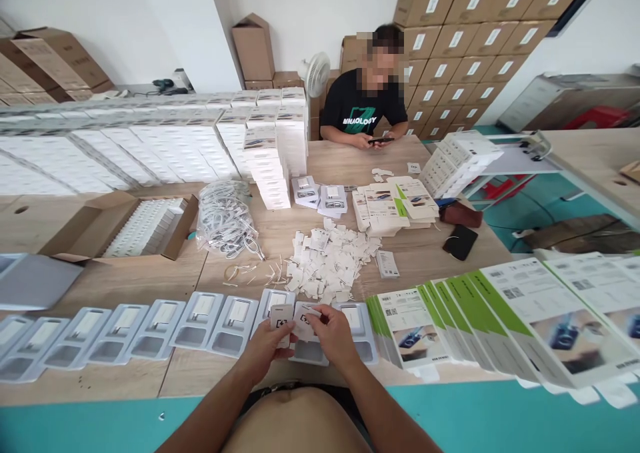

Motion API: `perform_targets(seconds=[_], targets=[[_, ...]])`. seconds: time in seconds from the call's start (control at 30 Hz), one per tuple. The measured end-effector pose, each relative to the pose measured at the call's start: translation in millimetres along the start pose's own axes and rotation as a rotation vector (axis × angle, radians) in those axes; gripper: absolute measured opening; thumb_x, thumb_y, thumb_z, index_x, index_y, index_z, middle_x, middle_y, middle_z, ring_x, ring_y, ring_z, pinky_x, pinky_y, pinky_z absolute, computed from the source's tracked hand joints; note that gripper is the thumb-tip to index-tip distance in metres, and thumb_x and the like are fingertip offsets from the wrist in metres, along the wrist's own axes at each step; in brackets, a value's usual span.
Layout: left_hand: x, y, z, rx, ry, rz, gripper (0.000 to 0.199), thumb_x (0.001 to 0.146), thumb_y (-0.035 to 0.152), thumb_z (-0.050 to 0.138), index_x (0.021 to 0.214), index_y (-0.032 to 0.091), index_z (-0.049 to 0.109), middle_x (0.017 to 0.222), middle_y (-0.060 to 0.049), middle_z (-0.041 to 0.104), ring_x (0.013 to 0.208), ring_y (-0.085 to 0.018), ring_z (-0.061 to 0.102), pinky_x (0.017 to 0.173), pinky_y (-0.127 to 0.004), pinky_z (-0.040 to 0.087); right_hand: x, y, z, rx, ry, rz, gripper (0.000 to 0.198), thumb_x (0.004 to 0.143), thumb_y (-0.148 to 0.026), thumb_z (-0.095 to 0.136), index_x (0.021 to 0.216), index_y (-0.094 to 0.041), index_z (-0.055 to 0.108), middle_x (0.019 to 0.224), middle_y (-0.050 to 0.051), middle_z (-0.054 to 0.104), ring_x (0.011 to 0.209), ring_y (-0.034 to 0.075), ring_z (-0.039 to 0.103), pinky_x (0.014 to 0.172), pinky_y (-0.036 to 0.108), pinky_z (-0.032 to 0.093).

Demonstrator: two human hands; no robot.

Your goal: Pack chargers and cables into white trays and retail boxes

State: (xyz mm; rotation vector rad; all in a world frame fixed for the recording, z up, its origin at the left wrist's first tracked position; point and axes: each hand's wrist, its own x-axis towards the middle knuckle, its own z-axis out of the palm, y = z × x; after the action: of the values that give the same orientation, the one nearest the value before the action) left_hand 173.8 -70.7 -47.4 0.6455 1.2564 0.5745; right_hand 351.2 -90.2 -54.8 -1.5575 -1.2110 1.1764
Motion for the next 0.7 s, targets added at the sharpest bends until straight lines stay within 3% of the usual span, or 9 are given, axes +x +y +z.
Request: perform_targets(seconds=[0.07, 0.13, 0.23, 0.37, 0.43, 0.57, 0.7], targets=[[0, 2, 0, -0.029, 0.034, -0.016, 0.048, 0.076, 0.056, 0.064, 0.101, 0.014, 0.064, 0.091, -0.010, 0.069, 0.078, -0.021, 0.065, 0.056, -0.030, 0.055, -9, -3, -1, -0.148, 0.063, -0.215, 0.020, 0.088, -0.030, 0.055, 0.093, -0.021, 0.071, 0.095, 0.006, 0.071, 0.083, 0.020, 0.064, 0.075, 0.030, 0.050], [-2, 5, 1, -0.075, 0.005, -0.020, 0.051, 0.077, 0.058, 0.062, 0.105, 0.015, 0.063, 0.094, -0.011, 0.069, 0.081, -0.022, 0.066, 0.058, -0.031, 0.056, -17, -3, -2, -0.314, 0.012, -0.456, 0.022, 0.089, -0.022, 0.052, 0.098, -0.025, 0.072, 0.115, 0.006, 0.067, 0.100, 0.022, 0.061, 0.087, 0.034, 0.048], [-6, 10, 3, -0.117, -0.063, 0.023, 0.049, 0.067, 0.039, 0.077, 0.109, 0.016, 0.064, 0.103, -0.011, 0.070, 0.089, -0.023, 0.066, 0.068, -0.031, 0.056, -25, 3, -1, -0.433, -0.081, -0.591, 0.021, 0.088, -0.020, 0.055, 0.099, -0.027, 0.071, 0.119, 0.006, 0.064, 0.103, 0.022, 0.059, 0.088, 0.035, 0.047], [-9, 11, 3, -0.068, -0.041, 0.059, 0.045, 0.062, 0.024, 0.079, 0.104, 0.014, 0.067, 0.097, -0.011, 0.072, 0.083, -0.022, 0.066, 0.066, -0.029, 0.055, -23, 7, 3, -0.291, 0.071, -0.353, 0.012, 0.086, -0.030, 0.061, 0.084, -0.023, 0.071, 0.122, 0.008, 0.058, 0.105, 0.022, 0.056, 0.092, 0.035, 0.046], [-11, 12, 3, -0.042, -0.056, 0.062, 0.039, 0.064, 0.025, 0.076, 0.101, 0.013, 0.068, 0.090, -0.010, 0.072, 0.078, -0.021, 0.066, 0.062, -0.030, 0.055, -19, 4, 4, -0.181, 0.056, -0.236, 0.014, 0.086, -0.033, 0.061, 0.082, -0.022, 0.069, 0.123, 0.007, 0.058, 0.098, 0.021, 0.058, 0.085, 0.032, 0.047], [-16, 15, 5, -0.014, -0.080, 0.069, 0.037, 0.071, 0.036, 0.072, 0.100, 0.014, 0.070, 0.089, -0.009, 0.072, 0.074, -0.021, 0.066, 0.060, -0.032, 0.056, -12, -2, 4, -0.024, -0.024, -0.081, 0.018, 0.085, -0.037, 0.061, 0.080, -0.020, 0.065, 0.082, 0.002, 0.065, 0.066, 0.015, 0.055, 0.059, 0.025, 0.043], [-16, 15, 7, 0.041, -0.037, 0.094, 0.037, 0.060, 0.032, 0.082, 0.091, 0.013, 0.072, 0.079, -0.007, 0.071, 0.070, -0.019, 0.065, 0.059, -0.029, 0.055, -10, -1, 7, 0.064, -0.007, 0.000, 0.020, 0.079, -0.037, 0.067, 0.073, -0.019, 0.062, 0.062, -0.002, 0.057, 0.059, 0.013, 0.050, 0.056, 0.024, 0.039]])
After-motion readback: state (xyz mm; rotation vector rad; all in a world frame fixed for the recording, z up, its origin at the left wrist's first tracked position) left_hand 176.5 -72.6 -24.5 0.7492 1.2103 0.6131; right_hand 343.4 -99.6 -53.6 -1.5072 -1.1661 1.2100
